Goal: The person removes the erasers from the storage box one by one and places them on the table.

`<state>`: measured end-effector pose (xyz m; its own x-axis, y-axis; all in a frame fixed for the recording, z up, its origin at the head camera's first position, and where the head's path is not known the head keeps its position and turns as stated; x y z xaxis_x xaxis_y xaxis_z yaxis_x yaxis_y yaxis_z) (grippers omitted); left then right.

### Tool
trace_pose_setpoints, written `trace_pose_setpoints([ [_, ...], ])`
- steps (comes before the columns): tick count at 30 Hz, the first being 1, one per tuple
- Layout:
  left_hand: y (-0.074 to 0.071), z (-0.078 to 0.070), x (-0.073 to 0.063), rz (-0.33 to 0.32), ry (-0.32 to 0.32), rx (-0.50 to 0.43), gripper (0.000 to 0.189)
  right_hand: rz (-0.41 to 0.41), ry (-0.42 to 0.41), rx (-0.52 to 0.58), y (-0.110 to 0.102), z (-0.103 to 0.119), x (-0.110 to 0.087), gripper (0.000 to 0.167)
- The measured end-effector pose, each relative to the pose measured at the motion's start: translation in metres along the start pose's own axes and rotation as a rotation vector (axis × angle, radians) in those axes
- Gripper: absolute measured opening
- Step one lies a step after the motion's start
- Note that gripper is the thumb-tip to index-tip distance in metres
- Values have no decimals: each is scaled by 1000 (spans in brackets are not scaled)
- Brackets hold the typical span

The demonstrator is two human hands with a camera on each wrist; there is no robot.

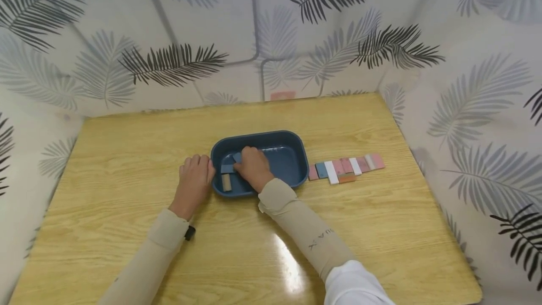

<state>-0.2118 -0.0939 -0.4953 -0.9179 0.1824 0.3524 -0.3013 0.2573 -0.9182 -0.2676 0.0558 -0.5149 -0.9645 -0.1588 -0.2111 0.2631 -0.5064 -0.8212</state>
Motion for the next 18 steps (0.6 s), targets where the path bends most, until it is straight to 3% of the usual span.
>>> trace_pose_setpoints([
  [7,1,-1,-1,10,5,-8,25,-52,-50,37,-15,3,-11,32],
  [13,-1,-1,-1,-13,1,-9,25,-141,-147,105,-48,3,-28,31],
  [18,-1,-1,0,-8,-1,-10,27,-189,-162,140,-73,-8,-40,31],
])
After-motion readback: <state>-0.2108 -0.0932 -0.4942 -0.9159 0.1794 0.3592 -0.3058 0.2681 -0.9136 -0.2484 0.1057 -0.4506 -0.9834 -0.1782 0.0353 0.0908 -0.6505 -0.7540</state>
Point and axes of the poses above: each hand's wrist, its own x-axis towards the middle knuckle, its own y-axis out of the palm, z = x × y, the point moved 6 cm from there along x, towards the middle knuckle, and after that the axes turned 8 degrees about x, right-handed, at the moved point
